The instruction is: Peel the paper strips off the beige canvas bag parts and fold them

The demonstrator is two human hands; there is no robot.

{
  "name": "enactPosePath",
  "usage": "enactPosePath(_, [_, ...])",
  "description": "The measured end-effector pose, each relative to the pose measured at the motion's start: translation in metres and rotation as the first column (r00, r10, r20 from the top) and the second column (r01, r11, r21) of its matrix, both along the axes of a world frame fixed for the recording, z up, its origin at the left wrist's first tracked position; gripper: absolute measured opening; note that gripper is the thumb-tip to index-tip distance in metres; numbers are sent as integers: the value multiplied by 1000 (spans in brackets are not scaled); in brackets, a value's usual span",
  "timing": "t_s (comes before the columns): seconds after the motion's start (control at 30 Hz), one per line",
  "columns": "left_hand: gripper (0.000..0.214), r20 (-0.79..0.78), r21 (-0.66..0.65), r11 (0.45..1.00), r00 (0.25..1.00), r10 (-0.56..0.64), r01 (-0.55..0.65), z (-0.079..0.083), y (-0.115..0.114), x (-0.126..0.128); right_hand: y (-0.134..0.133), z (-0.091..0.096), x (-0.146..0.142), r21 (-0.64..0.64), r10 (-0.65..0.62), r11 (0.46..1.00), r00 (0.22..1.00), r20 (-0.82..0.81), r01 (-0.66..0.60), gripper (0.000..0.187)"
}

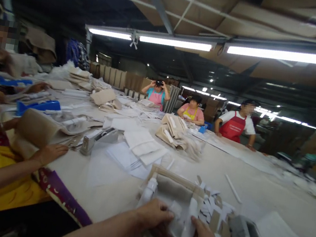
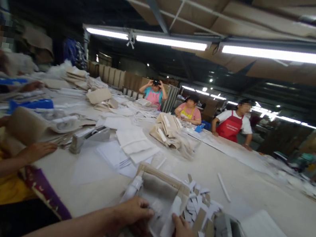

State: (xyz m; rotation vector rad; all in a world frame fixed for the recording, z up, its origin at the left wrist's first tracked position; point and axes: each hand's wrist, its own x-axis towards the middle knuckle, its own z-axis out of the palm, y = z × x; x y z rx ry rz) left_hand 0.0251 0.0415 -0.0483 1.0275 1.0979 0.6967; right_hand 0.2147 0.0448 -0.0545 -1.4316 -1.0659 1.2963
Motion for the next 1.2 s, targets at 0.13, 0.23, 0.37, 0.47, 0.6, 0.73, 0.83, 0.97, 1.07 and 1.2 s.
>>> enactPosePath(0.13, [46, 21, 58, 998, 1000, -12, 11, 2, -4, 1, -18, 22, -17, -100, -20, 995, 903, -429, -25, 45])
enactPosePath(0.23, [41, 3, 122, 992, 1000, 6, -7, 2, -6, 4, -36, 17, -37, -9, 49, 999, 960, -276, -53, 44])
enactPosePath(0.37, [38, -58, 171, 985, 998, 35, -25, 3, -3, 7, -55, -5, -58, 187, -12, 982, 983, 184, -23, 42])
enactPosePath(0.47, [39, -67, 159, 987, 997, 29, -18, 0, 0, 8, -58, -10, -63, 210, -41, 977, 926, 375, -42, 54])
enactPosePath(0.6, [37, -9, 120, 993, 1000, -13, 14, 1, -1, 5, -54, -6, -63, 168, 8, 981, 878, 479, -101, 68])
enactPosePath(0.73, [41, 79, 99, 995, 997, 8, -16, 6, -3, 2, -52, -4, -64, 142, 61, 977, 852, 520, -156, 65])
enactPosePath(0.83, [35, 1, 165, 986, 1000, -24, 24, 5, -3, 4, -53, -2, -65, 133, 74, 977, 847, 527, -168, 61])
enactPosePath(0.97, [29, -80, 226, 973, 996, -34, 51, 3, -2, 8, -52, 4, -64, 172, 87, 966, 867, 490, -194, 51])
enactPosePath(1.07, [29, -97, 268, 961, 994, -48, 73, 5, -3, 9, -49, 9, -59, 170, 121, 961, 885, 450, -218, 41])
enactPosePath(1.2, [32, -140, 307, 948, 989, -45, 87, 8, -3, 10, -46, 17, -55, 168, 121, 961, 879, 461, -220, 32])
